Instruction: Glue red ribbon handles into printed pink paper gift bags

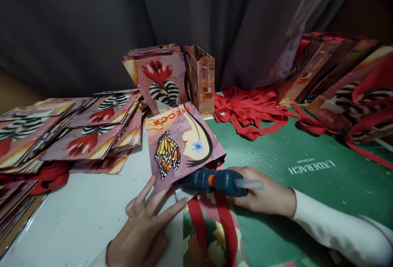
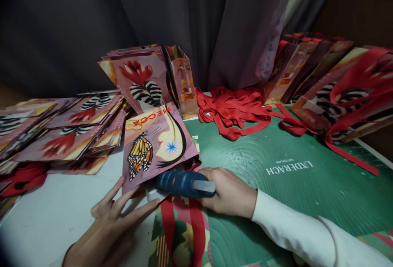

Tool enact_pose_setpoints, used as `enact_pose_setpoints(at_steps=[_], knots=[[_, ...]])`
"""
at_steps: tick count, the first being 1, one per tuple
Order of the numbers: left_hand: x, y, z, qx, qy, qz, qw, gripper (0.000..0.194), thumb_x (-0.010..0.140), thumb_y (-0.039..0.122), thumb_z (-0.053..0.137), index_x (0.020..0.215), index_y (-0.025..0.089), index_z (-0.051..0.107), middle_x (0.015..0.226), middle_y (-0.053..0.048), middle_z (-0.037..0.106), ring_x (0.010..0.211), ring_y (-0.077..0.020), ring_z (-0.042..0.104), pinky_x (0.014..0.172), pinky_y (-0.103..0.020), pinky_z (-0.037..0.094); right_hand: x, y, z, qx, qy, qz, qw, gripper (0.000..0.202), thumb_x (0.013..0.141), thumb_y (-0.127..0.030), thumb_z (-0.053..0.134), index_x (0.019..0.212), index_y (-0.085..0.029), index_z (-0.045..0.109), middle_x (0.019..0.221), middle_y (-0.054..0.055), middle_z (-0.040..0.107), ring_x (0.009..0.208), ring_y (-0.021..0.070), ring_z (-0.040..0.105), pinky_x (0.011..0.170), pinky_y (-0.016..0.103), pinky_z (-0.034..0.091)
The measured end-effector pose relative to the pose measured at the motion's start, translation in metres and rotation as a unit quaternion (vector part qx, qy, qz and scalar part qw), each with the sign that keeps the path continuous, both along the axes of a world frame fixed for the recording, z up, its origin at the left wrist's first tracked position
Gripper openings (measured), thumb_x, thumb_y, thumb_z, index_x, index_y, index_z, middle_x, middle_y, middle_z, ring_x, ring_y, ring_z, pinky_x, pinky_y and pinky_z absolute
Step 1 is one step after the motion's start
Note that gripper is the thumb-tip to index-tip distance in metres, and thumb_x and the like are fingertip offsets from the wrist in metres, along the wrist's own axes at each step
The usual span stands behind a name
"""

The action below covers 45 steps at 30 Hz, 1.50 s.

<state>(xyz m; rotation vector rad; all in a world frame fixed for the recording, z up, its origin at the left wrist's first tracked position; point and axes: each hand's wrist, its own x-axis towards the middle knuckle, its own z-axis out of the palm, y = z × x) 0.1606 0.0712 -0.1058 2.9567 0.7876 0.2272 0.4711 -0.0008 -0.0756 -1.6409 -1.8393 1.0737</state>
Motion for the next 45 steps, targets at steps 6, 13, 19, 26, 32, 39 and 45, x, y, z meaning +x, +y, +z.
enact_pose_setpoints(at_steps=[6, 13, 19, 26, 32, 39, 45], knots=[[0.002, -0.002, 0.0, -0.006, 0.0, 0.012, 1.0, 0.085, 0.066, 0.007, 0.049, 0.142, 0.045, 0.039, 0.151, -0.002, 0.033, 0.141, -0.047, 0.017, 0.092, -0.066, 0.042, 0.005, -0.003, 0.004, 0.009, -0.007, -0.011, 1.0, 0.017, 0.071, -0.015, 0.063, 0.087, -0.022, 0.064, 0.081, 0.0, 0.068, 0.069, 0.0163, 0.061, 0.063, 0.024, 0.043], [0.002, -0.001, -0.002, 0.007, -0.014, -0.003, 1.0, 0.089, 0.064, 0.005, 0.049, 0.144, 0.043, 0.037, 0.145, -0.006, 0.037, 0.142, -0.0457, 0.014, 0.09, -0.06, 0.045, 0.01, -0.012, 0.005, 0.046, -0.015, -0.023, 0.999, 0.018, 0.074, -0.019, 0.063, 0.091, -0.022, 0.067, 0.084, 0.003, 0.07, 0.075, 0.0193, 0.064, 0.068, 0.026, 0.047], [0.003, -0.001, 0.0, -0.005, -0.029, -0.003, 1.0, 0.091, 0.061, 0.005, 0.049, 0.144, 0.042, 0.037, 0.148, -0.005, 0.036, 0.142, -0.0445, 0.016, 0.092, -0.058, 0.045, -0.003, -0.013, -0.002, 0.067, 0.022, -0.034, 0.997, 0.018, 0.078, -0.026, 0.062, 0.094, -0.019, 0.067, 0.086, 0.005, 0.07, 0.073, 0.0192, 0.063, 0.065, 0.027, 0.049], [0.003, 0.0, 0.001, -0.007, -0.03, -0.004, 1.0, 0.092, 0.061, 0.002, 0.048, 0.143, 0.043, 0.039, 0.149, -0.005, 0.035, 0.143, -0.0453, 0.014, 0.092, -0.06, 0.044, -0.011, -0.009, -0.011, 0.055, 0.058, -0.03, 0.996, 0.022, 0.076, -0.02, 0.064, 0.098, -0.02, 0.068, 0.091, 0.003, 0.07, 0.078, 0.0177, 0.063, 0.071, 0.026, 0.05], [0.002, 0.001, 0.001, -0.01, -0.029, -0.015, 0.999, 0.091, 0.062, 0.003, 0.049, 0.143, 0.041, 0.038, 0.149, -0.006, 0.034, 0.143, -0.0452, 0.015, 0.095, -0.065, 0.041, -0.013, -0.004, -0.011, 0.055, 0.035, -0.016, 0.998, 0.018, 0.077, -0.024, 0.063, 0.094, -0.019, 0.067, 0.09, 0.004, 0.069, 0.077, 0.017, 0.062, 0.068, 0.025, 0.048], [0.0, 0.002, -0.002, -0.007, -0.022, -0.01, 1.0, 0.091, 0.062, 0.003, 0.053, 0.144, 0.042, 0.037, 0.149, -0.007, 0.034, 0.143, -0.0453, 0.013, 0.097, -0.065, 0.04, 0.0, -0.001, -0.002, 0.022, 0.038, -0.003, 0.999, 0.034, 0.074, -0.025, 0.065, 0.106, -0.017, 0.063, 0.082, 0.001, 0.066, 0.068, 0.0149, 0.059, 0.061, 0.024, 0.046], [0.002, 0.002, 0.001, -0.013, -0.027, -0.007, 1.0, 0.086, 0.067, 0.002, 0.047, 0.142, 0.043, 0.039, 0.149, -0.006, 0.032, 0.143, -0.0462, 0.01, 0.093, -0.066, 0.042, 0.003, -0.002, -0.007, 0.044, 0.039, -0.014, 0.998, 0.021, 0.077, -0.028, 0.063, 0.094, -0.016, 0.065, 0.079, 0.001, 0.064, 0.068, 0.0142, 0.056, 0.062, 0.024, 0.046]])
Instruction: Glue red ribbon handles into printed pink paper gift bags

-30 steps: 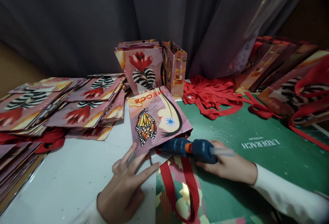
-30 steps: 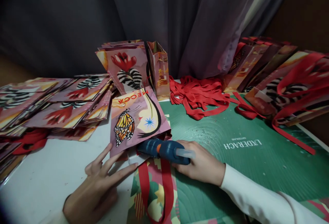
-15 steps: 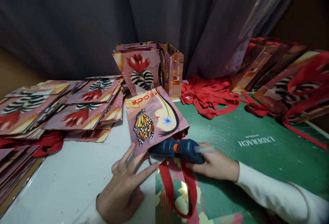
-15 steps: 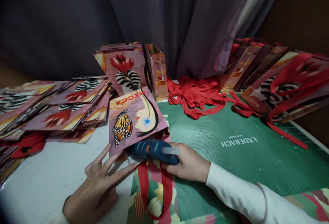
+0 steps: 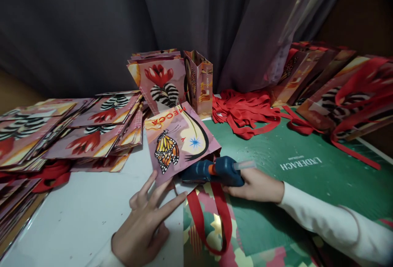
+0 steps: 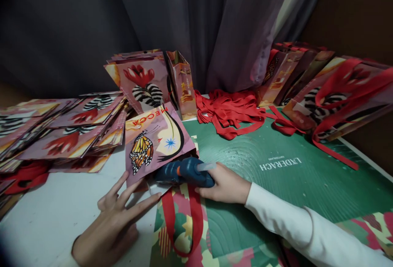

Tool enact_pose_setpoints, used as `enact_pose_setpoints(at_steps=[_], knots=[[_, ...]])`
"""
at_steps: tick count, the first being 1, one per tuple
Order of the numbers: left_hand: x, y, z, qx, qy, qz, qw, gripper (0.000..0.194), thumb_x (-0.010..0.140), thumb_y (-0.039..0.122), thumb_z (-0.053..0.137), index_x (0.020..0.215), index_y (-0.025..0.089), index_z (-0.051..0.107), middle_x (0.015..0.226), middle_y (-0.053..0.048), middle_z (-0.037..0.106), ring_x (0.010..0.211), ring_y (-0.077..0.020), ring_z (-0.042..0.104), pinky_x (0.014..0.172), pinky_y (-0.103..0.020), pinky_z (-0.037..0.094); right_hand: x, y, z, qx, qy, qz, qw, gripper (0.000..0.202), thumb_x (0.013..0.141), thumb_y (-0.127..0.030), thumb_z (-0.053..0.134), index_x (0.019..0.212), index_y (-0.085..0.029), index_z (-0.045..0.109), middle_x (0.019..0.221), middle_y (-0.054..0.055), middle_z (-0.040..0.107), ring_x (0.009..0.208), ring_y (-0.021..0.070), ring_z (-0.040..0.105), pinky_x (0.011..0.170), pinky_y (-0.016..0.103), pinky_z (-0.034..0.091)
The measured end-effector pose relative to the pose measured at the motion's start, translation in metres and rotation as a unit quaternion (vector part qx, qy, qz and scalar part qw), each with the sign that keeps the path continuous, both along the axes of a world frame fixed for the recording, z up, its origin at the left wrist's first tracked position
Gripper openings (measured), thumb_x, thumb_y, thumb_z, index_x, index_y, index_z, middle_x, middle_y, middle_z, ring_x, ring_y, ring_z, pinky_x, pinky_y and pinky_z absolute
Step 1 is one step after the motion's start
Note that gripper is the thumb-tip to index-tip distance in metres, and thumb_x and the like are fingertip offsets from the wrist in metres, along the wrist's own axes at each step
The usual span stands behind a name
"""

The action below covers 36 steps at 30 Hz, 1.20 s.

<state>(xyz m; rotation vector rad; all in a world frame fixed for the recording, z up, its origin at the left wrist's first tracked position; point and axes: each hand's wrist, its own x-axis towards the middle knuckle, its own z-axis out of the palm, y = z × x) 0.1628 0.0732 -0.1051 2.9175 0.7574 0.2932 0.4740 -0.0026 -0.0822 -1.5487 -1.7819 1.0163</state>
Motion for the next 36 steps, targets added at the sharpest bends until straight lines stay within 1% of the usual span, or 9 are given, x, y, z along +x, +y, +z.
enact_pose_setpoints(at_steps=[3, 9, 14, 17, 20, 23, 27, 31, 36], knots=[[0.001, 0.0, 0.002, -0.002, 0.0, -0.001, 1.0, 0.086, 0.067, 0.002, 0.047, 0.142, 0.044, 0.038, 0.148, -0.007, 0.033, 0.143, -0.0462, 0.01, 0.09, -0.063, 0.044, -0.004, 0.001, -0.004, 0.006, -0.003, 0.001, 1.0, 0.019, 0.078, -0.027, 0.063, 0.093, -0.016, 0.067, 0.083, 0.003, 0.066, 0.072, 0.0161, 0.059, 0.067, 0.027, 0.048], [0.001, 0.0, 0.002, -0.005, 0.007, 0.003, 1.0, 0.088, 0.064, 0.0, 0.048, 0.14, 0.043, 0.042, 0.148, -0.006, 0.032, 0.143, -0.0461, 0.01, 0.093, -0.063, 0.042, -0.009, 0.005, -0.004, -0.009, -0.008, -0.002, 1.0, 0.036, 0.075, -0.025, 0.067, 0.11, -0.015, 0.066, 0.097, 0.008, 0.069, 0.084, 0.0201, 0.063, 0.077, 0.031, 0.05], [0.001, 0.0, 0.001, -0.001, 0.009, -0.002, 1.0, 0.088, 0.063, 0.0, 0.047, 0.14, 0.042, 0.042, 0.148, -0.007, 0.032, 0.144, -0.0463, 0.005, 0.095, -0.066, 0.038, -0.011, 0.009, -0.003, -0.01, -0.007, 0.004, 1.0, 0.034, 0.074, -0.026, 0.066, 0.106, -0.014, 0.066, 0.087, 0.005, 0.068, 0.073, 0.0171, 0.06, 0.068, 0.028, 0.048], [0.001, 0.001, 0.0, 0.001, 0.015, 0.0, 1.0, 0.089, 0.063, 0.0, 0.048, 0.14, 0.043, 0.042, 0.148, -0.007, 0.031, 0.143, -0.0461, 0.006, 0.097, -0.066, 0.037, -0.009, 0.012, -0.005, -0.014, 0.015, 0.024, 1.0, 0.03, 0.073, -0.026, 0.065, 0.101, -0.015, 0.065, 0.083, 0.002, 0.066, 0.068, 0.0145, 0.057, 0.061, 0.024, 0.046], [0.001, 0.001, 0.001, 0.002, 0.025, 0.002, 1.0, 0.089, 0.063, 0.0, 0.048, 0.141, 0.044, 0.041, 0.148, -0.007, 0.031, 0.143, -0.0464, 0.007, 0.095, -0.065, 0.039, -0.002, 0.014, -0.003, -0.04, 0.028, 0.035, 0.998, 0.031, 0.072, -0.026, 0.065, 0.1, -0.014, 0.065, 0.084, 0.002, 0.065, 0.07, 0.0152, 0.058, 0.064, 0.025, 0.048], [0.001, 0.0, 0.003, 0.01, 0.031, -0.001, 0.999, 0.09, 0.064, 0.0, 0.047, 0.141, 0.046, 0.039, 0.147, -0.007, 0.031, 0.143, -0.0463, 0.004, 0.092, -0.063, 0.041, 0.007, 0.012, 0.004, -0.042, 0.039, 0.047, 0.997, 0.031, 0.072, -0.025, 0.065, 0.101, -0.014, 0.065, 0.086, 0.002, 0.066, 0.072, 0.0155, 0.058, 0.068, 0.026, 0.05], [0.002, 0.001, 0.004, 0.012, 0.029, -0.006, 0.999, 0.091, 0.064, 0.001, 0.047, 0.143, 0.046, 0.036, 0.147, -0.007, 0.029, 0.143, -0.0465, 0.004, 0.091, -0.062, 0.042, 0.012, 0.007, 0.008, -0.023, 0.033, 0.038, 0.998, 0.031, 0.073, -0.025, 0.063, 0.103, -0.014, 0.064, 0.083, 0.002, 0.065, 0.068, 0.0144, 0.056, 0.063, 0.024, 0.048], [0.0, 0.003, 0.002, 0.01, 0.023, -0.014, 1.0, 0.09, 0.064, 0.001, 0.048, 0.142, 0.045, 0.037, 0.147, -0.008, 0.028, 0.144, -0.0456, 0.002, 0.093, -0.063, 0.041, 0.005, 0.006, 0.001, 0.008, -0.004, 0.009, 1.0, 0.028, 0.073, -0.027, 0.065, 0.098, -0.015, 0.066, 0.081, 0.002, 0.065, 0.067, 0.0152, 0.056, 0.061, 0.024, 0.046], [-0.001, 0.004, 0.0, 0.011, 0.02, -0.02, 1.0, 0.09, 0.064, 0.002, 0.048, 0.143, 0.044, 0.037, 0.146, -0.009, 0.029, 0.143, -0.0469, 0.004, 0.09, -0.063, 0.042, -0.007, 0.011, -0.009, 0.046, -0.008, 0.027, 0.999, 0.022, 0.074, -0.024, 0.064, 0.095, -0.018, 0.067, 0.08, 0.001, 0.064, 0.067, 0.0143, 0.057, 0.061, 0.024, 0.044]])
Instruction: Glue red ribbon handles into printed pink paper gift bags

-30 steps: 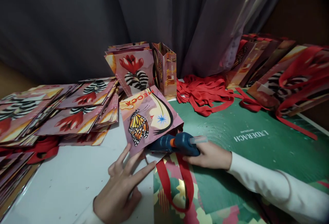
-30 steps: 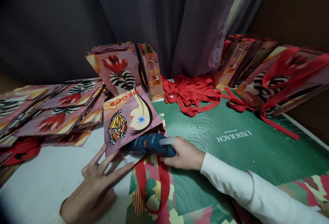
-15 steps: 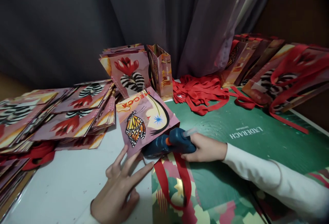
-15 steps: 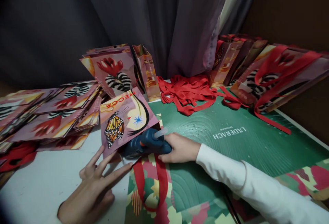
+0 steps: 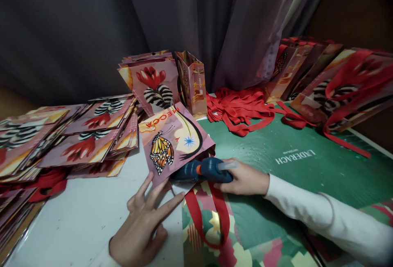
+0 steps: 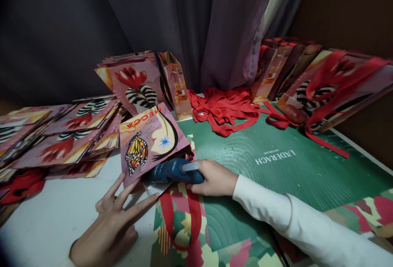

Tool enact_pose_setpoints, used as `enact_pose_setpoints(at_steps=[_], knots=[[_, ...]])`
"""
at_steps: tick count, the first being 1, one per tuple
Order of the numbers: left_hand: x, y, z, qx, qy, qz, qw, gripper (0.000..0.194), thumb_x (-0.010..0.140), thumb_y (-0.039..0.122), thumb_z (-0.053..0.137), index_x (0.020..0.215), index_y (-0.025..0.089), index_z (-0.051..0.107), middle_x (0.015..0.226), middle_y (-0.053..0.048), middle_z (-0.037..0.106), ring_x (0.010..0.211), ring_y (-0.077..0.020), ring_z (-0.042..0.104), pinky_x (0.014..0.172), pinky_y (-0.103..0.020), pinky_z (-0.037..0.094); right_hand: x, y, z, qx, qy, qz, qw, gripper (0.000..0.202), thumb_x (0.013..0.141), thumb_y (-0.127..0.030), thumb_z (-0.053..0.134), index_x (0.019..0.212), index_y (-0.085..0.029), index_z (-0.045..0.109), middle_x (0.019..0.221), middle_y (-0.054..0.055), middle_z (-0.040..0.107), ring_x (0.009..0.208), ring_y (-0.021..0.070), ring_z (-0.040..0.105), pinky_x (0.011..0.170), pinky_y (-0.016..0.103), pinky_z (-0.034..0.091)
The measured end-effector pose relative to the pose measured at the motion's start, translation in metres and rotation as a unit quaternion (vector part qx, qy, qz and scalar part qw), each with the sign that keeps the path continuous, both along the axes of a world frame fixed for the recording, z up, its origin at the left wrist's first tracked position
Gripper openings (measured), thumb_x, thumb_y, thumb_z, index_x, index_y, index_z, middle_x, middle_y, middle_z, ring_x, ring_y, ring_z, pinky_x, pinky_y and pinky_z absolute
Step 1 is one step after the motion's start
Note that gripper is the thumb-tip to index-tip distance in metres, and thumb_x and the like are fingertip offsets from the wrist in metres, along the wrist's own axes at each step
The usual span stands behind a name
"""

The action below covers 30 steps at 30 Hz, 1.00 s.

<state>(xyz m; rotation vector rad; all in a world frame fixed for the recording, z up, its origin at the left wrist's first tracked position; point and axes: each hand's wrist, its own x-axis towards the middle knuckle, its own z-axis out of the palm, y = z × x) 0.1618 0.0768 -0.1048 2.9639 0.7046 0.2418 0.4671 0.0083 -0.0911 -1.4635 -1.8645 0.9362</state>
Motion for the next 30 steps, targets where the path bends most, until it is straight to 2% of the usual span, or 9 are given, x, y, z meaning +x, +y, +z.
enact_pose_setpoints(at_steps=[5, 10, 15, 20, 25, 30], knots=[[0.001, -0.001, 0.001, 0.001, 0.018, 0.009, 1.0, 0.09, 0.064, 0.002, 0.047, 0.143, 0.045, 0.037, 0.147, -0.009, 0.029, 0.142, -0.0485, 0.006, 0.089, -0.064, 0.042, 0.0, 0.005, 0.001, -0.031, 0.01, 0.007, 0.999, 0.027, 0.072, -0.024, 0.066, 0.099, -0.016, 0.066, 0.086, 0.003, 0.067, 0.073, 0.0157, 0.06, 0.066, 0.024, 0.048], [-0.002, 0.003, -0.003, 0.024, 0.014, -0.008, 1.0, 0.093, 0.062, 0.004, 0.048, 0.145, 0.045, 0.034, 0.149, -0.009, 0.029, 0.141, -0.0507, 0.009, 0.083, -0.061, 0.046, 0.009, 0.006, 0.01, -0.078, 0.013, 0.023, 0.997, 0.028, 0.072, -0.025, 0.067, 0.098, -0.015, 0.066, 0.085, 0.002, 0.068, 0.073, 0.0155, 0.06, 0.068, 0.025, 0.05], [0.0, 0.0, 0.001, 0.007, 0.022, 0.012, 1.0, 0.093, 0.063, 0.001, 0.049, 0.143, 0.046, 0.036, 0.148, -0.008, 0.032, 0.142, -0.0482, 0.009, 0.089, -0.062, 0.044, 0.016, -0.003, 0.02, -0.052, 0.025, 0.01, 0.998, 0.028, 0.074, -0.026, 0.064, 0.1, -0.015, 0.065, 0.086, 0.002, 0.067, 0.073, 0.0156, 0.06, 0.068, 0.025, 0.05], [0.002, -0.003, 0.003, -0.002, 0.008, 0.013, 1.0, 0.092, 0.064, 0.0, 0.048, 0.142, 0.046, 0.037, 0.149, -0.007, 0.031, 0.143, -0.047, 0.008, 0.089, -0.061, 0.044, 0.013, -0.009, 0.017, -0.04, -0.036, -0.043, 0.998, 0.03, 0.073, -0.025, 0.066, 0.1, -0.015, 0.066, 0.088, 0.004, 0.069, 0.076, 0.0188, 0.063, 0.07, 0.028, 0.05], [0.002, -0.001, -0.001, -0.011, 0.007, 0.015, 1.0, 0.095, 0.06, 0.002, 0.05, 0.143, 0.045, 0.035, 0.152, -0.006, 0.026, 0.142, -0.0475, 0.011, 0.092, -0.064, 0.041, 0.01, -0.008, 0.014, -0.024, 0.027, -0.004, 0.999, 0.04, 0.077, -0.024, 0.063, 0.115, -0.016, 0.061, 0.105, 0.006, 0.069, 0.09, 0.0198, 0.065, 0.081, 0.03, 0.051], [0.003, -0.001, -0.001, -0.026, 0.006, 0.015, 1.0, 0.092, 0.059, 0.007, 0.05, 0.142, 0.044, 0.038, 0.15, -0.006, 0.029, 0.141, -0.0478, 0.011, 0.09, -0.06, 0.042, 0.018, -0.015, 0.024, -0.083, 0.003, -0.02, 0.996, 0.027, 0.08, -0.035, 0.06, 0.098, -0.015, 0.064, 0.091, 0.007, 0.07, 0.08, 0.0203, 0.064, 0.072, 0.031, 0.054]])
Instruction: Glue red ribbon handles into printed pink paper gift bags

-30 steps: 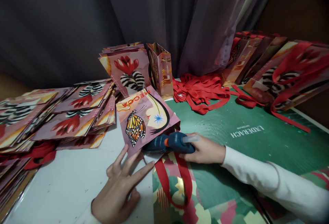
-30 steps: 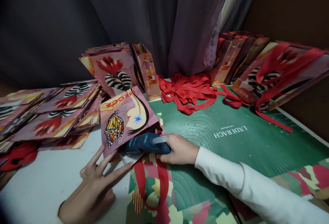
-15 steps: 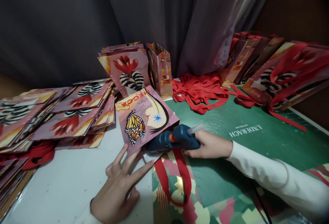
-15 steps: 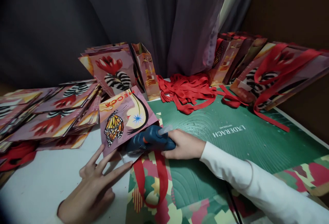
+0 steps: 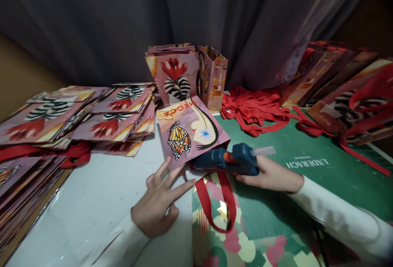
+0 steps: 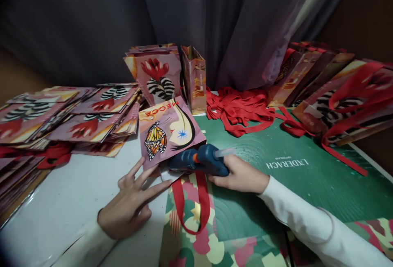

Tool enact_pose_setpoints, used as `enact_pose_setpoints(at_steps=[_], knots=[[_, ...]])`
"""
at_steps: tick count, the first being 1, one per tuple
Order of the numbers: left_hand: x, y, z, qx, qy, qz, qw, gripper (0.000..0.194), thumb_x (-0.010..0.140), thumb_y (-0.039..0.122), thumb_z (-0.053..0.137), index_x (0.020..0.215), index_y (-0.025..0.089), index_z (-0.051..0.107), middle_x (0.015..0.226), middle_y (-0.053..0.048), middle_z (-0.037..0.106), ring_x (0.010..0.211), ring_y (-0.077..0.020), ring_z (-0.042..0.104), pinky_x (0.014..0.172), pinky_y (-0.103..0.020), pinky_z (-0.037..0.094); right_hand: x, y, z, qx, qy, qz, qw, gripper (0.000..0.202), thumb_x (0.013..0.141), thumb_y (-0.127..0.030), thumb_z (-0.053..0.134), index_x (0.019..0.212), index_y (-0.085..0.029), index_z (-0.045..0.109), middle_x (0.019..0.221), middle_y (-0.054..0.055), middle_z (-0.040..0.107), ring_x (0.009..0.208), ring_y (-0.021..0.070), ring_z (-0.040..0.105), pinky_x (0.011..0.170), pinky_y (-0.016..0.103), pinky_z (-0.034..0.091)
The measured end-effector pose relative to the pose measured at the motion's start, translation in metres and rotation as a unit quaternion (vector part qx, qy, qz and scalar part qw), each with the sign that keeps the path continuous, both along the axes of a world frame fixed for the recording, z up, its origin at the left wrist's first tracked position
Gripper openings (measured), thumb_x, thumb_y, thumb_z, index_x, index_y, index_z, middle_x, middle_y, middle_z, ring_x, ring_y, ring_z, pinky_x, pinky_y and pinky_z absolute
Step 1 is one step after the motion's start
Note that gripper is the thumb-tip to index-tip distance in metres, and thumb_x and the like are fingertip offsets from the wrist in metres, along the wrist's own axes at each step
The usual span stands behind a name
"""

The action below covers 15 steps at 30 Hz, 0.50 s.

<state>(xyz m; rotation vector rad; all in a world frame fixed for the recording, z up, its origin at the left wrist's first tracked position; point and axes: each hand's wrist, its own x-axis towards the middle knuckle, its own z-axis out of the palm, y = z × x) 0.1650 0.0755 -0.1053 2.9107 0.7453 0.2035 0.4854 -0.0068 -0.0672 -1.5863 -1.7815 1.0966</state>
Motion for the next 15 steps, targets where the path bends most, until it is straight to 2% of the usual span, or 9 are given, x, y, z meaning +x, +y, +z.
enact_pose_setpoints(at_steps=[6, 10, 15], knots=[[0.001, -0.001, -0.005, -0.009, -0.014, 0.001, 1.0, 0.094, 0.054, 0.008, 0.05, 0.141, 0.042, 0.04, 0.151, -0.006, 0.03, 0.142, -0.0472, 0.008, 0.089, -0.057, 0.039, 0.005, -0.004, 0.001, -0.039, -0.059, 0.002, 0.997, 0.036, 0.081, -0.042, 0.059, 0.105, -0.015, 0.063, 0.094, 0.008, 0.069, 0.087, 0.0238, 0.065, 0.077, 0.034, 0.055], [0.001, -0.001, -0.009, -0.022, -0.033, 0.001, 0.999, 0.095, 0.053, 0.008, 0.05, 0.141, 0.041, 0.041, 0.152, -0.005, 0.029, 0.142, -0.0466, 0.007, 0.092, -0.057, 0.036, -0.001, -0.002, -0.002, -0.026, -0.105, -0.006, 0.994, 0.033, 0.082, -0.042, 0.057, 0.099, -0.015, 0.065, 0.09, 0.008, 0.07, 0.082, 0.0244, 0.065, 0.074, 0.035, 0.055], [0.003, -0.003, -0.006, -0.035, -0.031, 0.002, 0.999, 0.092, 0.055, 0.009, 0.05, 0.141, 0.04, 0.041, 0.151, -0.005, 0.032, 0.143, -0.0449, 0.006, 0.093, -0.056, 0.035, -0.001, -0.004, -0.007, -0.004, -0.118, -0.008, 0.993, 0.032, 0.082, -0.041, 0.058, 0.099, -0.016, 0.065, 0.091, 0.007, 0.07, 0.079, 0.0229, 0.065, 0.073, 0.033, 0.055]])
